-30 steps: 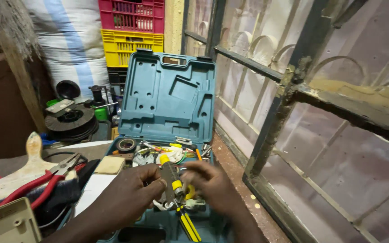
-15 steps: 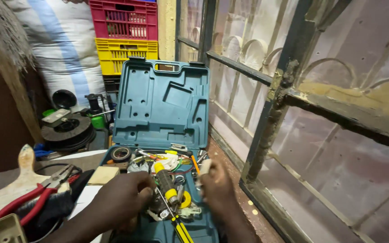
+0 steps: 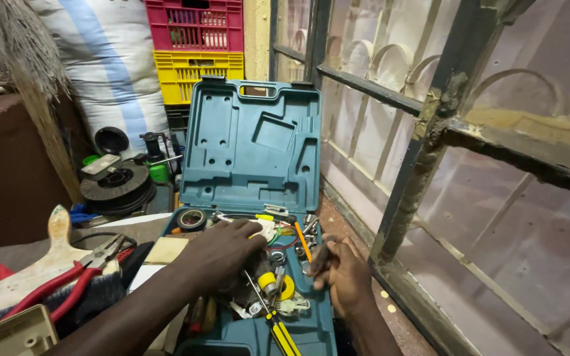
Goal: The person cleans the speaker grille of a beige telephone using a small brush and a liquid from a spray bottle. They then open a blue toolbox and rummage through various tools and parts inside.
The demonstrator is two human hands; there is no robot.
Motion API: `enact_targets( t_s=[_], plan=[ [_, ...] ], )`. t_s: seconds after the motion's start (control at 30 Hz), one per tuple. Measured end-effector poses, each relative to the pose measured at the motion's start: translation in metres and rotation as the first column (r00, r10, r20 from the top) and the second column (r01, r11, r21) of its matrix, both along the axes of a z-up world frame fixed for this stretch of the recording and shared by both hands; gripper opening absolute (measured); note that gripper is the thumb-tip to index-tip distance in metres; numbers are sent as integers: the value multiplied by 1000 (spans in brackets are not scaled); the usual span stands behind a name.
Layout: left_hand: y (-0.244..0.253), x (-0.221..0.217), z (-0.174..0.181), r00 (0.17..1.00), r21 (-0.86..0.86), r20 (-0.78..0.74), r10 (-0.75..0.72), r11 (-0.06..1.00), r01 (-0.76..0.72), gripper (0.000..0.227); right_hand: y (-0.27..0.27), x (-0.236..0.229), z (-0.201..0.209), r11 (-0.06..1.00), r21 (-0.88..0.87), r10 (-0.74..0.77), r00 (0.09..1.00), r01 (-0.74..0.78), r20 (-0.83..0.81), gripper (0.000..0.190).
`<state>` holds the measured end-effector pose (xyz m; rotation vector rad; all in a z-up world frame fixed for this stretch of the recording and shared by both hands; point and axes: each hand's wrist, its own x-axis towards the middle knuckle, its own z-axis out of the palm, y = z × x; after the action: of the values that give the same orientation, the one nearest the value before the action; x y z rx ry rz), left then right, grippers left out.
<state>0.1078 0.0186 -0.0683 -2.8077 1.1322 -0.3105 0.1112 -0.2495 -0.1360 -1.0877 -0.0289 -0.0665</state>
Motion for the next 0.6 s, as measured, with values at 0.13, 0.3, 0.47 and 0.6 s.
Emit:
enact_targets(
  t_s=[0.13, 0.3, 0.47, 0.6],
  plan=[
    [-11, -4, 20, 983, 106, -163, 80, 992, -63, 49, 0, -2, 2, 997, 55, 64, 996, -61, -57, 31],
    [-8, -3, 30, 992, 159, -112, 63, 986, -45, 48, 13, -44, 65, 990, -99, 78, 977, -100, -201, 47],
    [-38, -16, 34, 988, -63, -16, -151, 987, 149, 42, 18, -75, 104, 558, -810, 54, 981, -182, -184, 38],
    [-61, -29, 47, 967, -308, -226, 119, 933, -187, 88, 21, -78, 110, 392, -907, -130, 966, -156, -223, 31]
  ],
)
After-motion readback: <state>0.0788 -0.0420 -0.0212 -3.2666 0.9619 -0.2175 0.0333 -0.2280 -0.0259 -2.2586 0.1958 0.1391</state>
